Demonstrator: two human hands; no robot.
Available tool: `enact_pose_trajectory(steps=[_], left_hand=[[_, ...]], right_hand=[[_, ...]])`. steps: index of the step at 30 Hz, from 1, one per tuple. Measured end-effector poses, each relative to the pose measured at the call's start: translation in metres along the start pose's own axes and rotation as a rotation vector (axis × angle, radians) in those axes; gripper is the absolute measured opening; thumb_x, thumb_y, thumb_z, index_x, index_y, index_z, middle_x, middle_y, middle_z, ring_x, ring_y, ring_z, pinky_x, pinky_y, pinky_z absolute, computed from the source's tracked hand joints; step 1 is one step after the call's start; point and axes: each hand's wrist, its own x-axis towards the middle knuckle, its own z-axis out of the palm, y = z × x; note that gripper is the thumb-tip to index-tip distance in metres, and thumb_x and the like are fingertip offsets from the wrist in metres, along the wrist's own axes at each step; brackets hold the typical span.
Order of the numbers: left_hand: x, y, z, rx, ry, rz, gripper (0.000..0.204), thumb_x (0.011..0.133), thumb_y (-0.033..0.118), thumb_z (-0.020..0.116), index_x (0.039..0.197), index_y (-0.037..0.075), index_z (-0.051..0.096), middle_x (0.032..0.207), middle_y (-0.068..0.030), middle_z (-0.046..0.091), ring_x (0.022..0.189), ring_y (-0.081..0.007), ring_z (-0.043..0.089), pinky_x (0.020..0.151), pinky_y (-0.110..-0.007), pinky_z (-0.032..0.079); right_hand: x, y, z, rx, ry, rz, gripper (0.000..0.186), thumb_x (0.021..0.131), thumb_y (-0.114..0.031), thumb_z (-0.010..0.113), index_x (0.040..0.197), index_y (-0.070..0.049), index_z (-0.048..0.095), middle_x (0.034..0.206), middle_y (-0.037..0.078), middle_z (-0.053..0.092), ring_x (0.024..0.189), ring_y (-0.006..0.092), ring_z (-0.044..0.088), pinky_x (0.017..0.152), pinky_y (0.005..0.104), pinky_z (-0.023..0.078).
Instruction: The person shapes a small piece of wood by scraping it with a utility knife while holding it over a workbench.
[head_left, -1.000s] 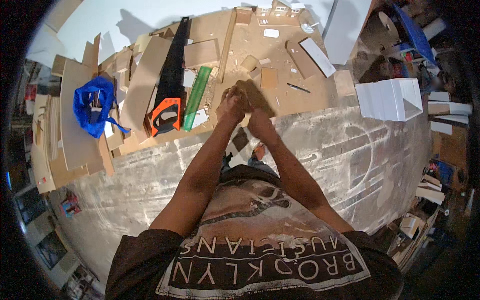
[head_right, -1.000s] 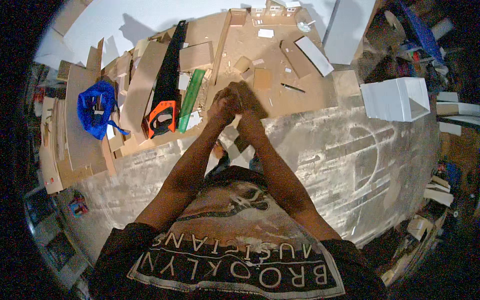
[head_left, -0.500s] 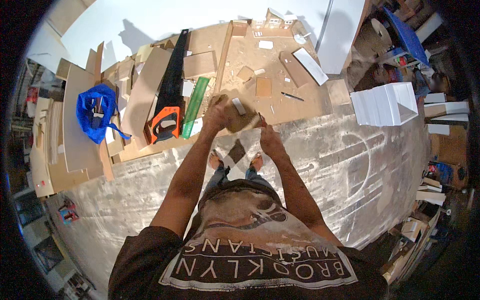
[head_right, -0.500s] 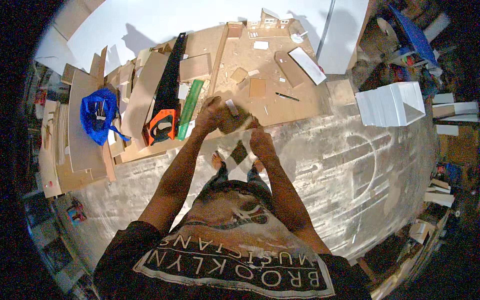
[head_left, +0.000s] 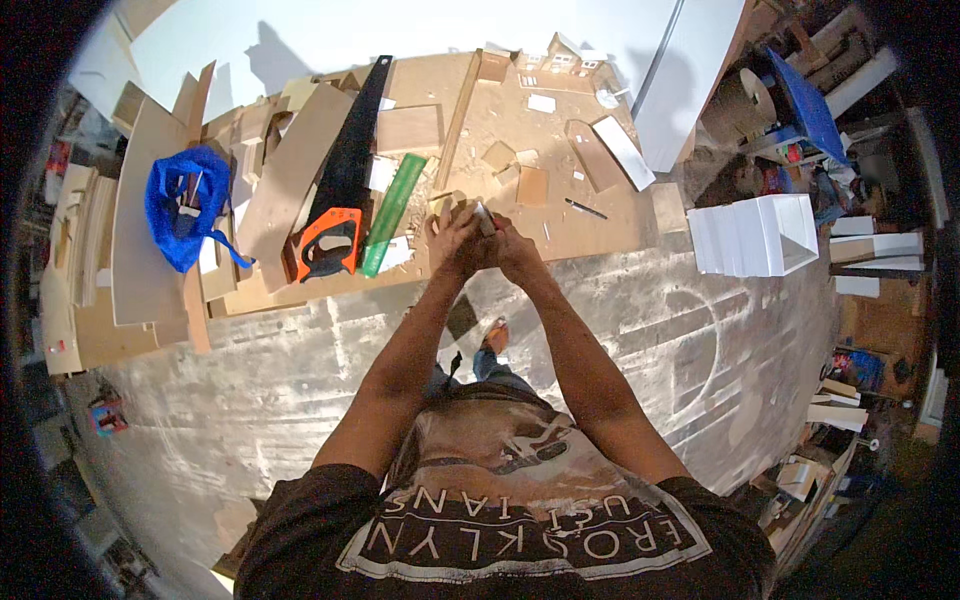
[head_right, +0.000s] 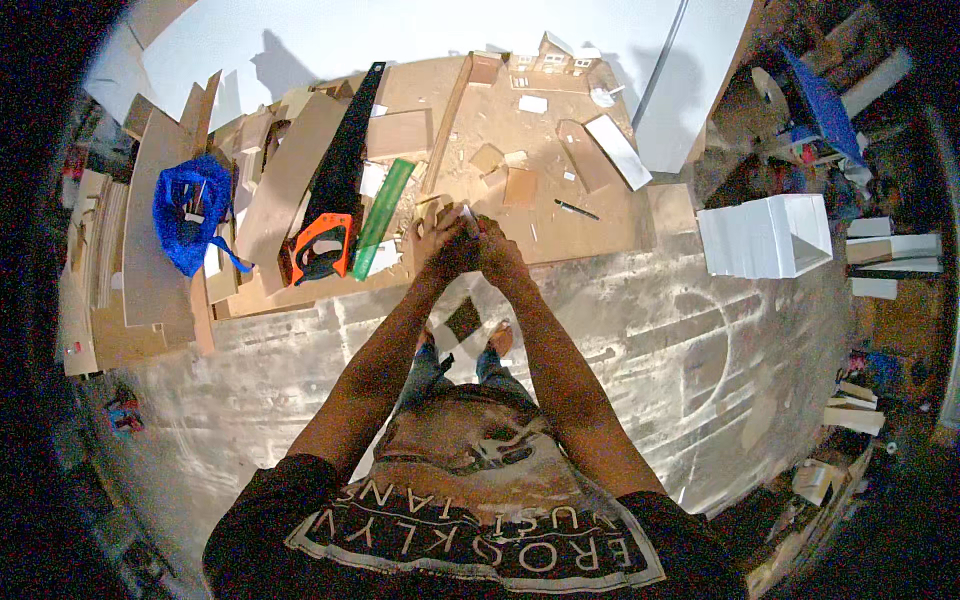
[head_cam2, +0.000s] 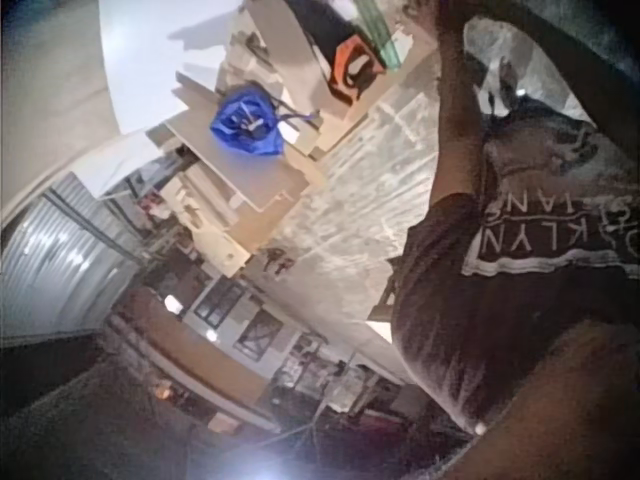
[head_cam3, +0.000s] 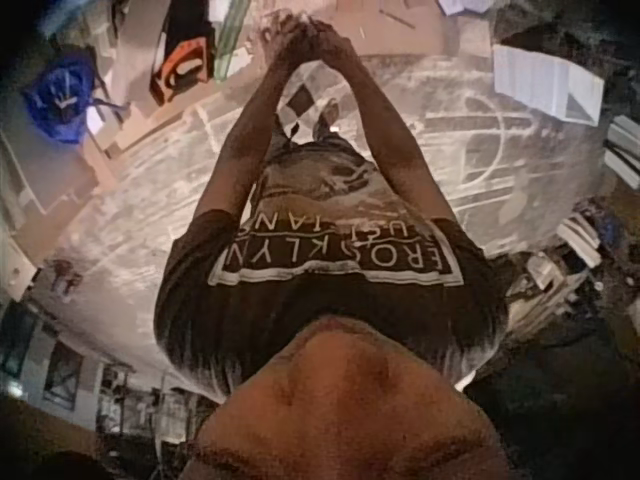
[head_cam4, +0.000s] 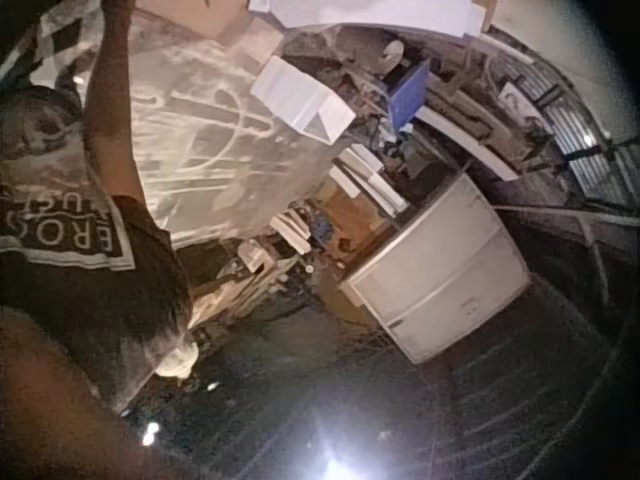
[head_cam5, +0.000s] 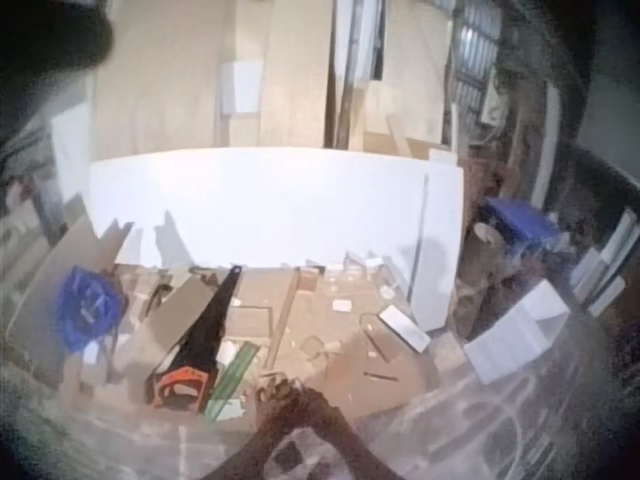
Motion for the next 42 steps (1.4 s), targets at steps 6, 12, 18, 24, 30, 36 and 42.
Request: enact_pose_trajectory(steps=[6, 12, 18, 24, 30, 36, 42], left_hand=[[0.001, -0.004, -0.002, -0.051, -0.057, -0.052, 0.050, 0.080, 0.048, 0.067, 0.124, 0.024, 0.064, 0.135, 0.0067, 0.056, 0.140, -0.0276, 0.035, 0.103, -0.066, 0.031], [0.001, -0.006, 0.003, -0.043, -0.039, -0.047, 0.051, 0.081, 0.051, 0.066, 0.125, 0.024, 0.063, 0.134, 0.0085, 0.056, 0.140, -0.0268, 0.034, 0.105, -0.064, 0.029], [0.001, -0.010, 0.005, 0.001, -0.089, -0.079, 0.049, 0.083, 0.050, 0.065, 0.127, 0.027, 0.062, 0.138, 0.0111, 0.054, 0.141, -0.0258, 0.033, 0.106, -0.062, 0.029], [0.006, -0.008, 0.011, 0.015, -0.065, -0.053, 0.041, 0.086, 0.043, 0.064, 0.126, 0.032, 0.062, 0.139, 0.0149, 0.053, 0.142, -0.0230, 0.032, 0.107, -0.059, 0.030], [0.010, 0.003, -0.014, -0.013, -0.119, -0.145, 0.038, 0.084, 0.041, 0.066, 0.121, 0.031, 0.065, 0.138, 0.0134, 0.054, 0.141, -0.0195, 0.033, 0.107, -0.057, 0.033], [0.006, -0.003, -0.008, 0.028, -0.180, -0.162, 0.042, 0.080, 0.041, 0.069, 0.121, 0.032, 0.065, 0.135, 0.0118, 0.056, 0.141, -0.0173, 0.031, 0.106, -0.057, 0.032], [0.008, -0.004, -0.005, 0.080, -0.221, -0.175, 0.049, 0.078, 0.042, 0.070, 0.125, 0.036, 0.062, 0.136, 0.0122, 0.055, 0.143, -0.0169, 0.027, 0.107, -0.058, 0.029]], right_hand=[[0.007, -0.006, 0.003, -0.069, 0.018, -0.130, 0.043, 0.103, -0.034, 0.034, 0.138, -0.011, 0.043, 0.116, 0.027, 0.062, 0.106, 0.0497, 0.059, 0.088, 0.0538, 0.050], [0.012, -0.011, 0.002, -0.131, -0.125, 0.090, 0.045, 0.099, -0.025, 0.041, 0.143, -0.013, 0.041, 0.135, 0.019, 0.053, 0.112, 0.0396, 0.059, 0.092, 0.0488, 0.052], [0.014, -0.017, 0.011, -0.130, -0.091, 0.185, 0.044, 0.101, -0.029, 0.035, 0.142, -0.012, 0.040, 0.114, 0.027, 0.063, 0.098, 0.0493, 0.062, 0.085, 0.0563, 0.051], [0.032, -0.009, 0.015, -0.429, -0.118, 0.041, 0.051, 0.094, -0.022, 0.047, 0.143, -0.011, 0.039, 0.130, 0.023, 0.052, 0.109, 0.0427, 0.060, 0.090, 0.0517, 0.050], [0.031, -0.043, -0.005, -0.507, -0.375, 0.190, 0.056, 0.087, -0.019, 0.060, 0.139, -0.010, 0.041, 0.145, 0.019, 0.044, 0.122, 0.0363, 0.055, 0.098, 0.0461, 0.048], [0.023, -0.025, -0.001, -0.417, -0.251, 0.012, 0.056, 0.083, -0.023, 0.067, 0.134, -0.012, 0.047, 0.138, 0.019, 0.051, 0.111, 0.0378, 0.061, 0.092, 0.0462, 0.052], [0.016, -0.045, -0.009, -0.360, -0.328, 0.158, 0.035, 0.090, -0.017, 0.057, 0.119, 0.002, 0.057, 0.106, 0.029, 0.064, 0.099, 0.0452, 0.064, 0.083, 0.0515, 0.053]])
